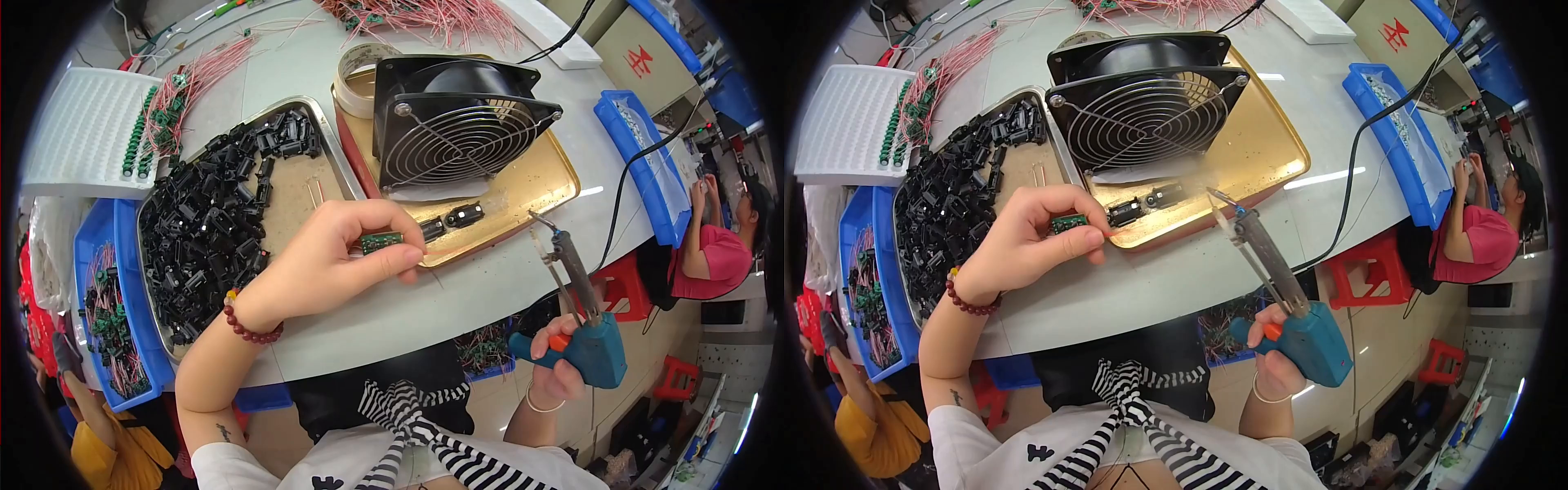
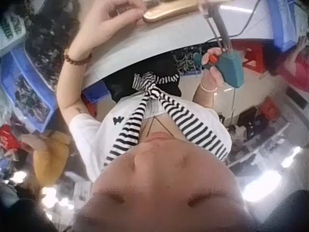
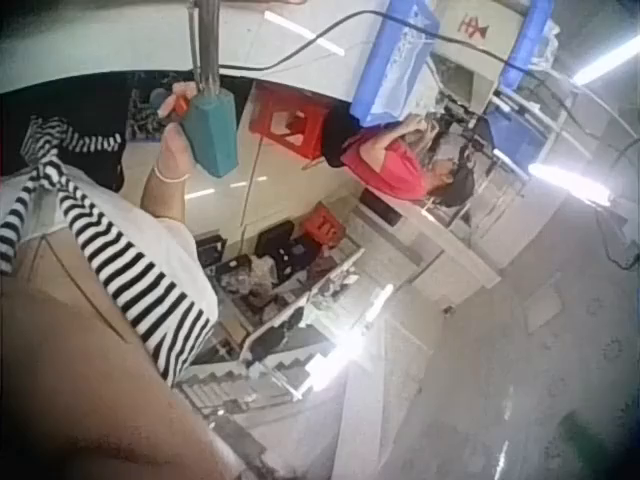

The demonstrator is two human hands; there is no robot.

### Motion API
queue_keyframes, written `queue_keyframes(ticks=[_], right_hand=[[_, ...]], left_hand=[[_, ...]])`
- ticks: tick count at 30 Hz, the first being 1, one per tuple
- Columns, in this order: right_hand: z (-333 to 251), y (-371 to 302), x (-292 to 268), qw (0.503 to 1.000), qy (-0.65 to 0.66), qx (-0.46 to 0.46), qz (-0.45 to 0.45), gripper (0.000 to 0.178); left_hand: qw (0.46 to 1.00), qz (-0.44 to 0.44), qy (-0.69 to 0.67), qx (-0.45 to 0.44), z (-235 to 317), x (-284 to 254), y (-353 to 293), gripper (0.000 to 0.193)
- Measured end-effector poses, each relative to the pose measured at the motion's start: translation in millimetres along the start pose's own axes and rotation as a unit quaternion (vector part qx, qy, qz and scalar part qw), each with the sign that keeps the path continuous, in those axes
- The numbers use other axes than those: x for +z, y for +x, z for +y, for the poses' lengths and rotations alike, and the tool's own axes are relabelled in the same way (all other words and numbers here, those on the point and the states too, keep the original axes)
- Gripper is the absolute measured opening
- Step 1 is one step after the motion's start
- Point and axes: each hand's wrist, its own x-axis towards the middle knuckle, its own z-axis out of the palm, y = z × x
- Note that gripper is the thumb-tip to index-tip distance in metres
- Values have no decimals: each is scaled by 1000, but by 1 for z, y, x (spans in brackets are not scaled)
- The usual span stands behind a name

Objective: The person solders wires from circuit board modules to plastic switch components using a soldering iron, places the finished components into a blue bin, and retrieves additional circuit boards and plastic parts from trays.

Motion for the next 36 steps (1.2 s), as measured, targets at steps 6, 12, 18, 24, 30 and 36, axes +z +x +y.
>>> queue_keyframes(ticks=[6, 12, 18, 24, 30, 36], right_hand=[[4, -3, 4, 999, -18, 19, 42, 50], [5, -3, 9, 999, -15, 27, 41, 49], [6, -7, 16, 997, -65, 40, 33, 56], [12, -15, 41, 974, -181, 105, 87, 48], [15, -19, 44, 958, -273, 72, 54, 32], [14, -24, 39, 938, -342, 47, 29, 20]], left_hand=[[991, -33, 2, 130, -6, -2, 0, 11], [992, 78, -9, 97, 0, 9, -1, 9], [940, 173, 260, 137, 0, 9, -2, 10], [922, 208, 262, 194, -7, 13, 2, 8], [938, 246, 177, 170, -14, 14, 4, 7], [942, 232, 193, 150, -15, 14, 4, 9]])
